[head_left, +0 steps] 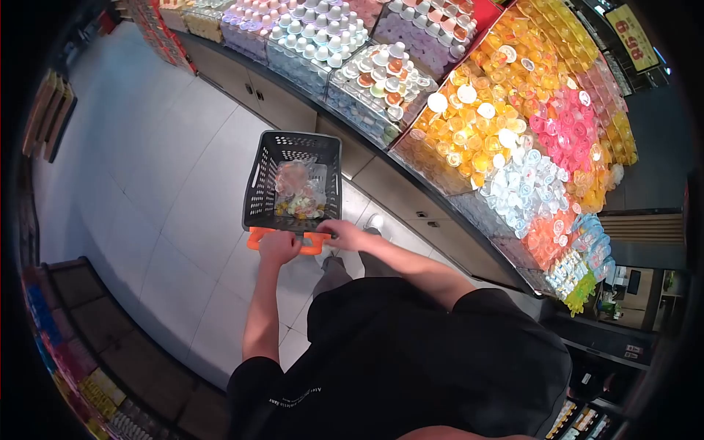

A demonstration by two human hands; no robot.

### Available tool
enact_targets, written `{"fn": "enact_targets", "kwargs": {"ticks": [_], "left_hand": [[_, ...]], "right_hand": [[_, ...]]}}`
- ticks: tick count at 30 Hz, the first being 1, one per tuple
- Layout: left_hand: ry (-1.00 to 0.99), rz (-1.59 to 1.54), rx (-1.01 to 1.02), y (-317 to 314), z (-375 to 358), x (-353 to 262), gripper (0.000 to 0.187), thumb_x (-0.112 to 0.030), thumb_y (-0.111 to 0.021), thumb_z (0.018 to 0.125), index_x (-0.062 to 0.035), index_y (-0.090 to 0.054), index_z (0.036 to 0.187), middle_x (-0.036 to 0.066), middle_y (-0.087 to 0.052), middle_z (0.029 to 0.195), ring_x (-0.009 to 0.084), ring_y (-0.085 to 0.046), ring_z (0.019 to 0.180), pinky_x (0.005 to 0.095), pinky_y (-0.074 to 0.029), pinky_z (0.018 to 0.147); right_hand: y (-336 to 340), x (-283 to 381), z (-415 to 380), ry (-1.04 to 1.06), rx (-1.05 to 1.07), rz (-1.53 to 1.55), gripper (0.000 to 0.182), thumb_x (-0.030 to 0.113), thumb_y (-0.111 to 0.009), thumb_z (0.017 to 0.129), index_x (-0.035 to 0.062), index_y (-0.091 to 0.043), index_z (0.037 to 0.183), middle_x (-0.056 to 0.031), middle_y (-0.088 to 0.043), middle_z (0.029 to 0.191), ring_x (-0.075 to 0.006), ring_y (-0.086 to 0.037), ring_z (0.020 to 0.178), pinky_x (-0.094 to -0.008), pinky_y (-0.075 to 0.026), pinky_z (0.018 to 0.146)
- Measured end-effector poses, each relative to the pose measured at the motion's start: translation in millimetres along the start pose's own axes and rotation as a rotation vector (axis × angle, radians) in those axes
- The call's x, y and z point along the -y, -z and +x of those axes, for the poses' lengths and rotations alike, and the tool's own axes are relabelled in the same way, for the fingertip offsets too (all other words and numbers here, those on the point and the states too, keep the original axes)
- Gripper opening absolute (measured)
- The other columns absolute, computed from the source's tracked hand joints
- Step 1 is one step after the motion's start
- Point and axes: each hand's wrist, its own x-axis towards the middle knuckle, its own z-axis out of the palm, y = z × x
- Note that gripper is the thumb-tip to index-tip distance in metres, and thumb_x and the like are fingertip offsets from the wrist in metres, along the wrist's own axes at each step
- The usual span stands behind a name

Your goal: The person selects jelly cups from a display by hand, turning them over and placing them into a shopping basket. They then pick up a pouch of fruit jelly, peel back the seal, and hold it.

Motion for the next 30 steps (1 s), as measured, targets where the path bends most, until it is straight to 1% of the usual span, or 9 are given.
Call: {"fn": "enact_targets", "kwargs": {"ticks": [1,4,8,11,13,20,24,29,30], "left_hand": [[0.066,-0.062,0.010,4.3,-2.5,-2.2,0.025,-0.032,-0.061,0.079,-0.0109,-0.072,0.074,0.012,-0.069,0.069,0.0332,-0.069,0.069,0.0487,-0.054,0.064],[0.147,-0.179,-0.033,5.2,3.0,-2.8,0.022,-0.032,-0.064,0.077,-0.0117,-0.069,0.073,0.010,-0.068,0.068,0.0330,-0.068,0.069,0.0478,-0.054,0.064],[0.324,-0.280,-0.235,9.4,9.3,-11.9,0.020,-0.030,-0.066,0.080,-0.0109,-0.064,0.073,0.010,-0.067,0.068,0.0332,-0.067,0.069,0.0474,-0.052,0.062],[0.352,-0.217,-0.372,-9.3,9.6,-3.8,0.021,-0.028,-0.066,0.084,-0.0098,-0.061,0.075,0.010,-0.066,0.068,0.0340,-0.067,0.070,0.0482,-0.051,0.062],[0.339,-0.209,-0.355,-6.6,6.9,-6.1,0.020,-0.027,-0.065,0.085,-0.0091,-0.060,0.077,0.011,-0.065,0.067,0.0347,-0.066,0.070,0.0489,-0.050,0.064],[0.351,-0.223,-0.291,-3.1,4.3,-9.0,0.020,-0.027,-0.065,0.083,-0.0091,-0.063,0.075,0.011,-0.067,0.068,0.0344,-0.066,0.071,0.0481,-0.051,0.068],[0.340,-0.194,-0.213,-1.6,11.0,-8.3,0.020,-0.027,-0.066,0.080,-0.0089,-0.064,0.073,0.011,-0.068,0.068,0.0342,-0.067,0.070,0.0466,-0.052,0.066],[0.349,-0.193,-0.209,-3.3,11.4,-8.6,0.016,-0.024,-0.066,0.077,-0.0086,-0.064,0.073,0.009,-0.068,0.066,0.0302,-0.068,0.068,0.0438,-0.053,0.063],[0.358,-0.180,-0.198,-1.7,11.1,-9.6,0.016,-0.025,-0.066,0.077,-0.0091,-0.064,0.073,0.009,-0.068,0.066,0.0301,-0.068,0.068,0.0435,-0.053,0.063]], "right_hand": [[32.8,-2.5,-4.0,-0.123,0.006,0.025,0.039,0.012,-0.071,0.084,0.0047,-0.063,0.122,-0.0118,-0.070,0.108,-0.0261,-0.068,0.104,-0.0394,-0.055,0.091],[138.5,-12.2,-21.9,-0.165,-0.242,-0.107,0.025,0.009,-0.066,0.088,0.0024,-0.067,0.112,-0.0108,-0.071,0.105,-0.0197,-0.069,0.098,-0.0343,-0.058,0.086],[251.1,-26.9,-52.9,-0.201,-0.685,-0.136,0.021,0.009,-0.065,0.089,0.0034,-0.067,0.110,-0.0123,-0.071,0.102,-0.0222,-0.070,0.093,-0.0350,-0.058,0.080],[310.8,-10.0,-71.9,-0.090,-0.900,-0.632,0.027,0.009,-0.067,0.082,0.0047,-0.066,0.109,-0.0162,-0.066,0.110,-0.0377,-0.060,0.109,-0.0442,-0.047,0.100],[341.1,-0.2,-75.7,-0.109,-0.983,-0.841,0.034,0.008,-0.067,0.081,0.0053,-0.063,0.114,-0.0167,-0.064,0.114,-0.0373,-0.057,0.115,-0.0448,-0.046,0.101],[415.1,-0.1,-45.4,-0.273,-0.926,-1.026,0.056,0.013,-0.071,0.080,0.0032,-0.052,0.132,-0.0191,-0.061,0.121,-0.0388,-0.054,0.118,-0.0455,-0.045,0.104],[441.6,-19.7,-34.6,-0.291,-0.875,-1.090,0.059,0.016,-0.073,0.079,0.0039,-0.052,0.133,-0.0192,-0.061,0.121,-0.0387,-0.055,0.117,-0.0453,-0.045,0.103],[453.3,-25.9,-19.7,-0.572,-0.760,-1.139,0.063,0.016,-0.077,0.073,0.0081,-0.056,0.132,-0.0120,-0.060,0.126,-0.0337,-0.054,0.121,-0.0470,-0.049,0.098],[455.2,-28.6,-20.1,-0.482,-0.804,-1.163,0.061,0.015,-0.078,0.071,0.0092,-0.058,0.129,-0.0106,-0.064,0.120,-0.0347,-0.056,0.116,-0.0466,-0.049,0.096]]}}
